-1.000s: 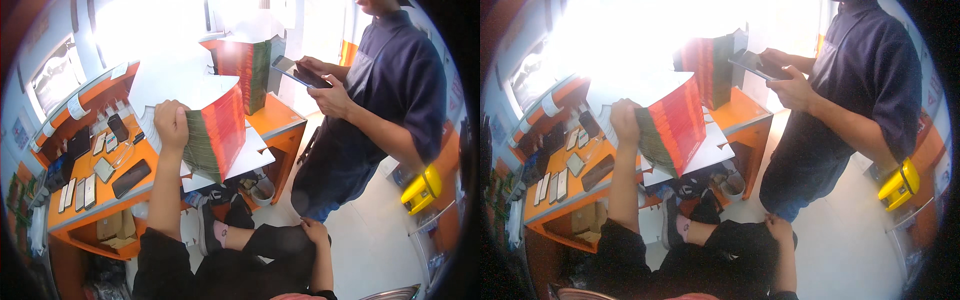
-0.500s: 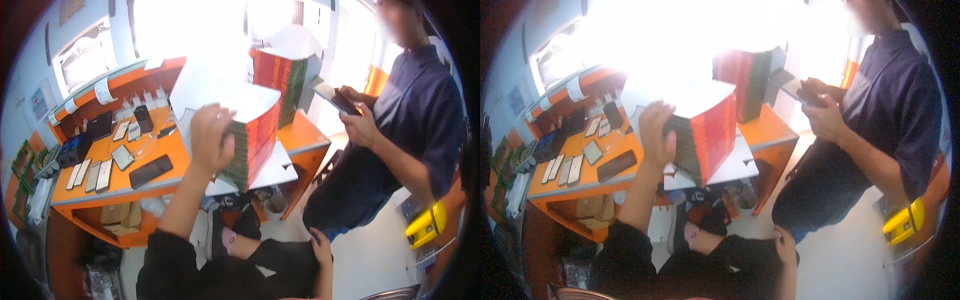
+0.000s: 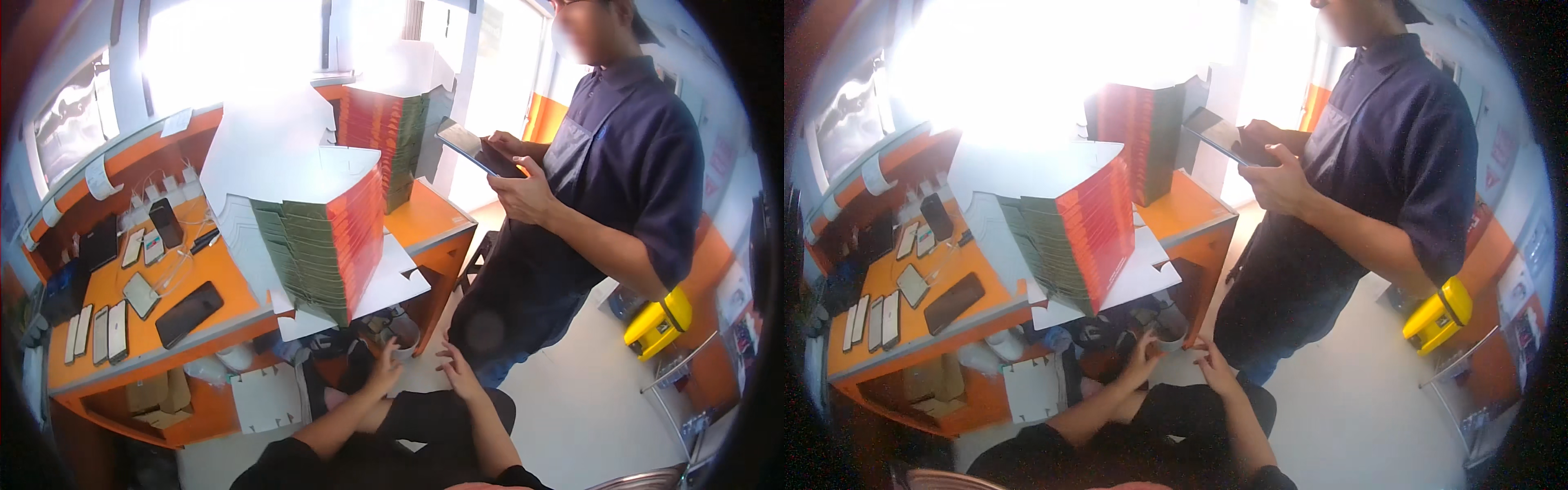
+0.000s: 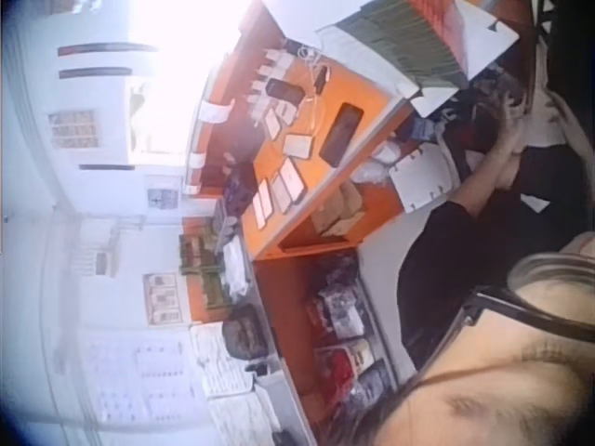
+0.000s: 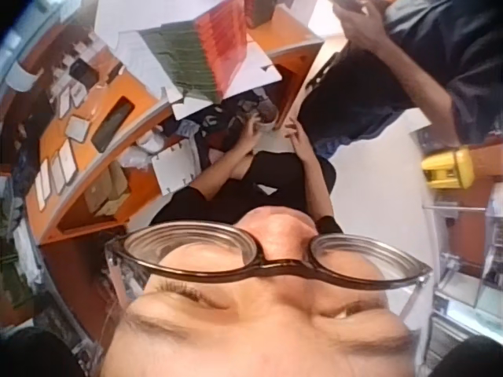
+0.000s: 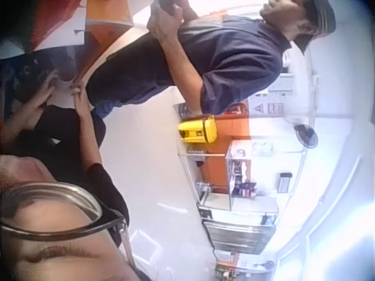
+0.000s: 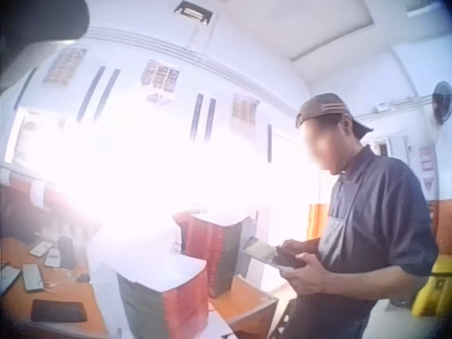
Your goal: The person organizes a stack of cardboard box flats and then proceeds to fold individual flats into boxes by hand while sitting on the floor.
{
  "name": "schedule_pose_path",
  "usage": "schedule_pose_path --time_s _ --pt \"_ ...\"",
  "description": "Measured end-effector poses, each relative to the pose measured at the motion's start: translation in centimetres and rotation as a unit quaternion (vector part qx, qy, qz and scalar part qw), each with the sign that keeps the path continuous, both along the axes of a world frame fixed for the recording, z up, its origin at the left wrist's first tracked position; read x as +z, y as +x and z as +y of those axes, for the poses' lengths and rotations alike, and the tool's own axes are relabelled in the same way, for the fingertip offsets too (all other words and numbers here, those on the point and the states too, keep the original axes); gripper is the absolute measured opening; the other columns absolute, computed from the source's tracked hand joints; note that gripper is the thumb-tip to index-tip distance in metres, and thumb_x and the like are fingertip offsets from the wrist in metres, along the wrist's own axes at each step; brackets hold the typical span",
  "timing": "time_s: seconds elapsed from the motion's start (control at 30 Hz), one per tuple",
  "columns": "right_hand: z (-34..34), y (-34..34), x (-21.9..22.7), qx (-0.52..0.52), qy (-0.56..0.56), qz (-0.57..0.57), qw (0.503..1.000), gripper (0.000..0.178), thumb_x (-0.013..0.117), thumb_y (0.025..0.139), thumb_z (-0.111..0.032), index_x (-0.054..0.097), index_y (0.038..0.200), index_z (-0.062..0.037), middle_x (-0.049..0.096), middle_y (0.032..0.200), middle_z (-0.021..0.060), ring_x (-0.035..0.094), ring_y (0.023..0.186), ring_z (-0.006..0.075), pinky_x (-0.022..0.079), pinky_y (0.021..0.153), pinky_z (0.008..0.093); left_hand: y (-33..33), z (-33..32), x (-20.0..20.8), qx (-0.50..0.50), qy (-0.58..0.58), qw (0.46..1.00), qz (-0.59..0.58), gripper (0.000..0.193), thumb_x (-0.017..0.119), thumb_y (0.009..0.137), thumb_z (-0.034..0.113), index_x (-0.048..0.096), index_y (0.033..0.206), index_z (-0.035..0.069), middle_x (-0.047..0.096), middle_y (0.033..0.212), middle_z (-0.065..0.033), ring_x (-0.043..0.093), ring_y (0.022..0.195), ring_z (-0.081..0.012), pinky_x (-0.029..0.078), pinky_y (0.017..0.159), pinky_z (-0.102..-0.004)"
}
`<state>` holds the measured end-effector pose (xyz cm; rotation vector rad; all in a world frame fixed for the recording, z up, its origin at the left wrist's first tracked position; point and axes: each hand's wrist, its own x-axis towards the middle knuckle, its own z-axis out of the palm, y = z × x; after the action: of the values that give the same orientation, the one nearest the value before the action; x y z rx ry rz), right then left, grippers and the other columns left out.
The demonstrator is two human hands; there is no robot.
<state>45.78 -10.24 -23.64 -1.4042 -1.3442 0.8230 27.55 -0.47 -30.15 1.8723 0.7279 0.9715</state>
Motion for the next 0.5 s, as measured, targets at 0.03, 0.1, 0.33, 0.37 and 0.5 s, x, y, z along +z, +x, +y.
schedule_pose_path --time_s 0.03,0.1,0.33,0.37,0.5 --pt "-0.2 0.1 -0.3 0.001 0.002 -0.004 1.0 0.046 0.044 0.087 -0.005 0.033 0.132 -0.0032 0.051 0.113 0.0133 0.057 0.091 0.0197 0.046 0.079 0.0291 -0.6 0.2 0.0 0.029 -0.127 0.992 -0.004 0.063 0.053 0.076 0.006 0.027 0.134 0.0 0.044 0.126 -0.0185 0.047 0.113 -0.0257 0.037 0.096 -0.0333" --pt "-0.7 -0.1 -1.1 0.03 -0.022 -0.039 0.999 0.046 0.045 0.087 -0.005 0.035 0.131 -0.0052 0.051 0.112 0.0129 0.058 0.087 0.0187 0.046 0.078 0.0289 -0.9 0.4 -0.3 0.057 -0.249 0.967 -0.01 0.062 0.052 0.078 0.007 0.026 0.134 0.0 0.044 0.126 -0.0186 0.047 0.113 -0.0235 0.037 0.094 -0.0324" --pt "1.9 -0.8 -0.4 -0.025 0.107 -0.177 0.978 0.032 0.048 0.08 0.001 0.051 0.112 -0.0022 0.056 0.101 0.0107 0.057 0.089 0.0204 0.045 0.077 0.0302 -1.2 1.2 -3.6 0.043 -0.155 0.987 0.028 0.061 0.052 0.079 0.007 0.027 0.135 0.004 0.046 0.123 -0.0155 0.047 0.113 -0.0242 0.039 0.093 -0.0335" --pt "2.5 -0.4 0.6 -0.025 0.101 -0.177 0.979 0.032 0.048 0.08 0.001 0.051 0.112 -0.0022 0.056 0.101 0.0107 0.057 0.089 0.0204 0.045 0.077 0.0302 -1.1 0.9 -3.4 0.011 -0.126 0.989 0.076 0.059 0.047 0.081 0.004 0.025 0.136 0.003 0.042 0.129 -0.0143 0.043 0.117 -0.0242 0.037 0.095 -0.034" --pt "7.3 0.0 7.0 -0.096 0.199 -0.222 0.95 0.02 0.05 0.081 -0.005 0.059 0.099 -0.0026 0.059 0.095 0.0132 0.055 0.093 0.029 0.043 0.081 0.0353 -1.3 1.5 -4.6 0.013 -0.157 0.987 0.039 0.056 0.048 0.08 0.002 0.028 0.133 0.002 0.044 0.127 -0.0141 0.046 0.115 -0.0246 0.038 0.094 -0.0344"
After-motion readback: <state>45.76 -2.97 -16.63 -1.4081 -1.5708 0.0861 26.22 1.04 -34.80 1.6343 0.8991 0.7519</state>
